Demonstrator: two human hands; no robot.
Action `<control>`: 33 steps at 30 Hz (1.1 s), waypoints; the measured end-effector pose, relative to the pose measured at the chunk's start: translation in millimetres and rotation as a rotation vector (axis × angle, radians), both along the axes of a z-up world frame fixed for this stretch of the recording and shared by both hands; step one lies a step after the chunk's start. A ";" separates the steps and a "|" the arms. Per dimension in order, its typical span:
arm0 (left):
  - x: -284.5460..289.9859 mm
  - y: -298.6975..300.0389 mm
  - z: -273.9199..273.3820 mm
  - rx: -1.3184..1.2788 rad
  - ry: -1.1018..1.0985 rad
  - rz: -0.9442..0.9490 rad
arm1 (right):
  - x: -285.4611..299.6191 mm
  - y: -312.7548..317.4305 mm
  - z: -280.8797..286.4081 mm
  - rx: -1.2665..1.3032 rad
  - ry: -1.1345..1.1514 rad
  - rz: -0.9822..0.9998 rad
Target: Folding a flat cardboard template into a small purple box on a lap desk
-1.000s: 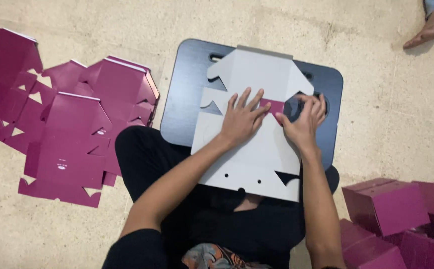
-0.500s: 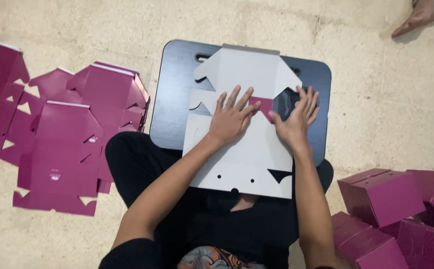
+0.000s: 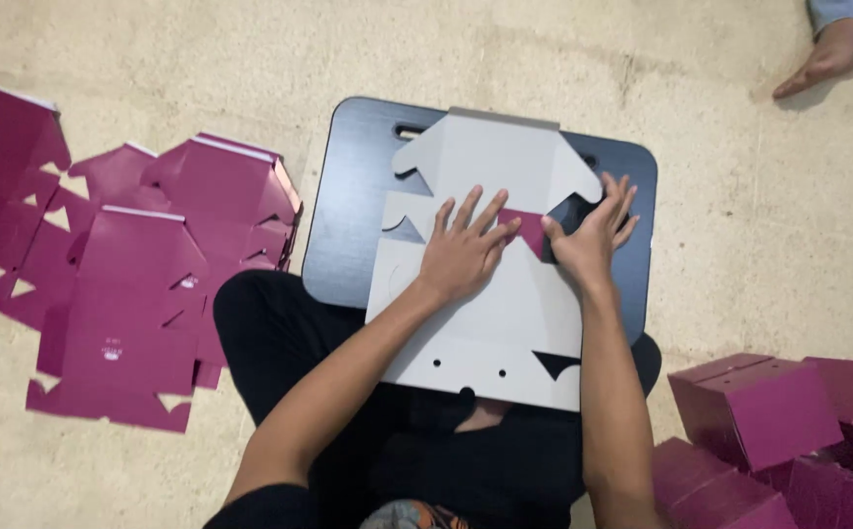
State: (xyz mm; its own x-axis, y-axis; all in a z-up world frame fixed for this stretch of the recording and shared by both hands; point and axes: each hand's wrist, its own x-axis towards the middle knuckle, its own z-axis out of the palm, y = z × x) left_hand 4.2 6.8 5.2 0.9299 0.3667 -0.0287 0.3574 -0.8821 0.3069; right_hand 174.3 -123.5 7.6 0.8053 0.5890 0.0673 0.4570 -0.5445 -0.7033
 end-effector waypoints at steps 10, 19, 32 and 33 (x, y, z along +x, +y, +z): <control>0.7 2.9 0.6 0.007 -0.032 -0.004 | 17.6 9.9 -15.5 -0.020 -0.005 -0.049; -1.5 -4.7 -1.9 -0.014 -0.033 0.027 | -10.0 -2.6 26.3 -0.080 0.050 0.039; -4.0 -1.5 1.0 0.011 -0.018 -0.013 | -24.9 -27.3 13.5 0.024 0.063 0.078; -3.4 -0.5 -1.8 0.002 -0.019 -0.010 | -19.7 -24.0 8.2 0.015 0.063 0.081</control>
State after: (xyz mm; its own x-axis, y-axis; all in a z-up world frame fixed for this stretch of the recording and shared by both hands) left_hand 0.8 6.3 3.4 0.9338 0.3575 -0.0103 0.3427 -0.8862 0.3119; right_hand 154.7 -147.5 15.8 0.7577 0.6520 0.0273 0.4540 -0.4967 -0.7397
